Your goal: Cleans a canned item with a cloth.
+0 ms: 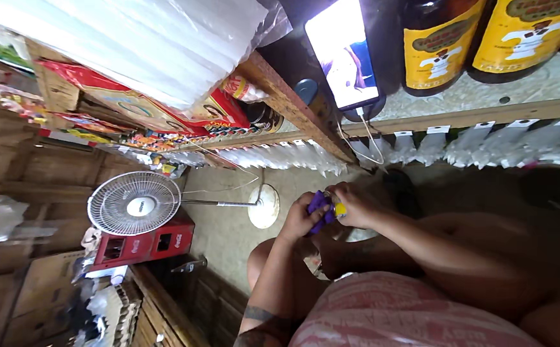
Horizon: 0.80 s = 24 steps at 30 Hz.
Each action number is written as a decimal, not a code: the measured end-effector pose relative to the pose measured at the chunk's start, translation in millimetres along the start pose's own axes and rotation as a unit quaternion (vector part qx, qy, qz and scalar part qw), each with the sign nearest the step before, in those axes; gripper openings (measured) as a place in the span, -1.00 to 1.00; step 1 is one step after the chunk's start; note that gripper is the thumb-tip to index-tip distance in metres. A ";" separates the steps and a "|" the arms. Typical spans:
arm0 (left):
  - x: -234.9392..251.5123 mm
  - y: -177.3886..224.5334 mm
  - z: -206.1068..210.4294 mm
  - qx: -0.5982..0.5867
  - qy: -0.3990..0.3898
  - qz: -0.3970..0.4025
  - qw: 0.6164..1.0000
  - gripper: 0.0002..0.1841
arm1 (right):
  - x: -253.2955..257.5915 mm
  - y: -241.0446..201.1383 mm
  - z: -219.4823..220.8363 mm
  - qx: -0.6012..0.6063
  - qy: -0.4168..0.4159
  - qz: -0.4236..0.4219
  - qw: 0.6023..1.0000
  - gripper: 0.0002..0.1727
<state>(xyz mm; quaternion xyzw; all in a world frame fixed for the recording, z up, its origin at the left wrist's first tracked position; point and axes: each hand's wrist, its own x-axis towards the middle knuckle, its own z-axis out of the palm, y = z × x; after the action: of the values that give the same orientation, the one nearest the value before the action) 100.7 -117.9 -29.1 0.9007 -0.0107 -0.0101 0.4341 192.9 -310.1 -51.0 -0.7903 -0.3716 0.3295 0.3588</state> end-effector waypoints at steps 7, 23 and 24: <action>7.6 16.8 -4.9 0.180 0.028 -0.111 0.977 -0.59 | -1.6 -2.3 2.8 0.015 0.003 -0.012 1.000 -0.01; 0.5 2.1 -2.1 0.029 -0.057 -0.025 0.998 -0.64 | 3.8 6.1 1.4 0.001 0.018 0.019 1.000 0.03; 0.1 0.5 -1.5 0.021 -0.045 -0.008 0.999 -0.66 | 3.1 5.6 2.6 0.003 0.014 0.011 1.000 0.01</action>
<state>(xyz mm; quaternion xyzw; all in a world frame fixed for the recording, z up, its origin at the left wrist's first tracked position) 100.8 -117.1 -27.8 0.9084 -0.0226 -0.0537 0.4139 194.4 -309.3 -57.7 -0.7979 -0.3568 0.3236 0.3624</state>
